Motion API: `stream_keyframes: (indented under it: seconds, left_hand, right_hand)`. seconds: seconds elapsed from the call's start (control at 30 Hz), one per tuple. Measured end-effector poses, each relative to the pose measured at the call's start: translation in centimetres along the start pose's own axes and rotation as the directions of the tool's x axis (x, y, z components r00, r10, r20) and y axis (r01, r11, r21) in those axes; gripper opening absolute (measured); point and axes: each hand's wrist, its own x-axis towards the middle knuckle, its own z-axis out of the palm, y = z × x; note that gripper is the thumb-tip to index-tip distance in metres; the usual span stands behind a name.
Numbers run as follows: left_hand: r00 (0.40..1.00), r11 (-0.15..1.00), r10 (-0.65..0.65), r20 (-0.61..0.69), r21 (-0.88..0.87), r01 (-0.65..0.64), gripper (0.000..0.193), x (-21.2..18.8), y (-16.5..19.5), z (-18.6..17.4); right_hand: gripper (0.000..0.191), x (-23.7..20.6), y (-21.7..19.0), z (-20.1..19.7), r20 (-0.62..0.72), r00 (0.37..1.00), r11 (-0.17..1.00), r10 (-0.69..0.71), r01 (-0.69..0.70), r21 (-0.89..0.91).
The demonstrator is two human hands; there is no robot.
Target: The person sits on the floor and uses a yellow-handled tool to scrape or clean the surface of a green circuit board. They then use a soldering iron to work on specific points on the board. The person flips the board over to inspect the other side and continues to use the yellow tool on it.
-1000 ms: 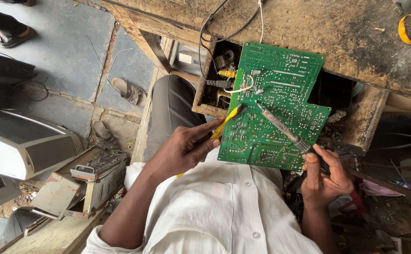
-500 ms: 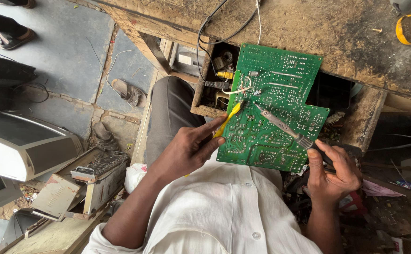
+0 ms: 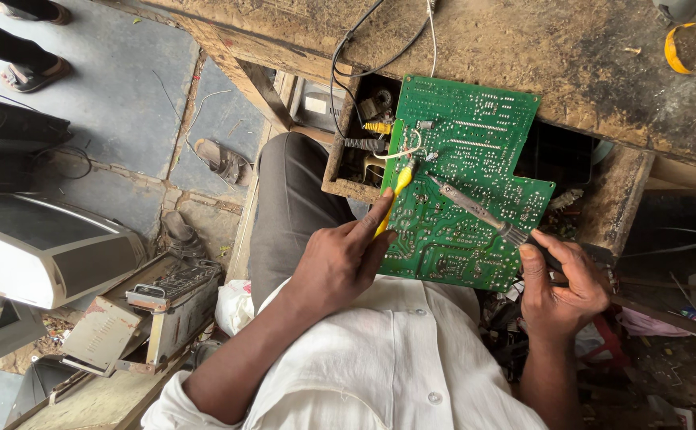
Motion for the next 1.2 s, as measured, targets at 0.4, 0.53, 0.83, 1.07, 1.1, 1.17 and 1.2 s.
stream_keyframes:
  seconds: [0.4,0.53,0.83,1.07,1.1,1.17,1.2]
  left_hand:
    - [0.981,0.963,0.051,0.187,0.252,-0.098,0.073,0.3,0.7,1.1]
    - [0.889,0.964,0.114,0.443,-0.265,0.009,0.045,0.2,0.4,-0.4]
    - [0.927,0.969,0.059,0.371,-0.245,0.036,0.019,0.5,-0.2,-0.7]
    - [0.893,0.889,0.354,0.279,-0.396,-0.229,0.033,0.4,-0.5,-1.6]
    - [0.904,0.926,0.198,0.378,-0.375,-0.046,0.033,0.4,-0.6,-1.9]
    - [0.888,0.929,-0.013,0.460,-0.323,0.181,0.039,0.4,-0.9,-2.7]
    - [0.895,0.924,-0.068,0.440,-0.309,0.223,0.044,0.4,-1.1,-3.4]
  right_hand:
    - [0.015,-1.5,1.2,0.5,-0.068,0.997,0.995,0.040,-0.034,0.091]
    - [0.011,-1.8,2.1,0.7,-0.349,0.937,0.938,0.010,0.112,0.327]
    - [0.013,-2.7,2.6,-0.5,-0.327,0.944,0.940,0.044,0.072,0.333]
    - [0.015,-2.9,2.3,0.3,-0.266,0.963,0.945,0.038,0.052,0.323]
    - [0.014,-2.9,2.4,0.2,-0.269,0.962,0.943,0.038,0.055,0.328]
    - [0.014,-2.9,2.7,-0.2,-0.279,0.959,0.942,0.043,0.054,0.330]
    - [0.014,-2.9,2.9,-0.4,-0.283,0.955,0.933,0.085,0.023,0.359]
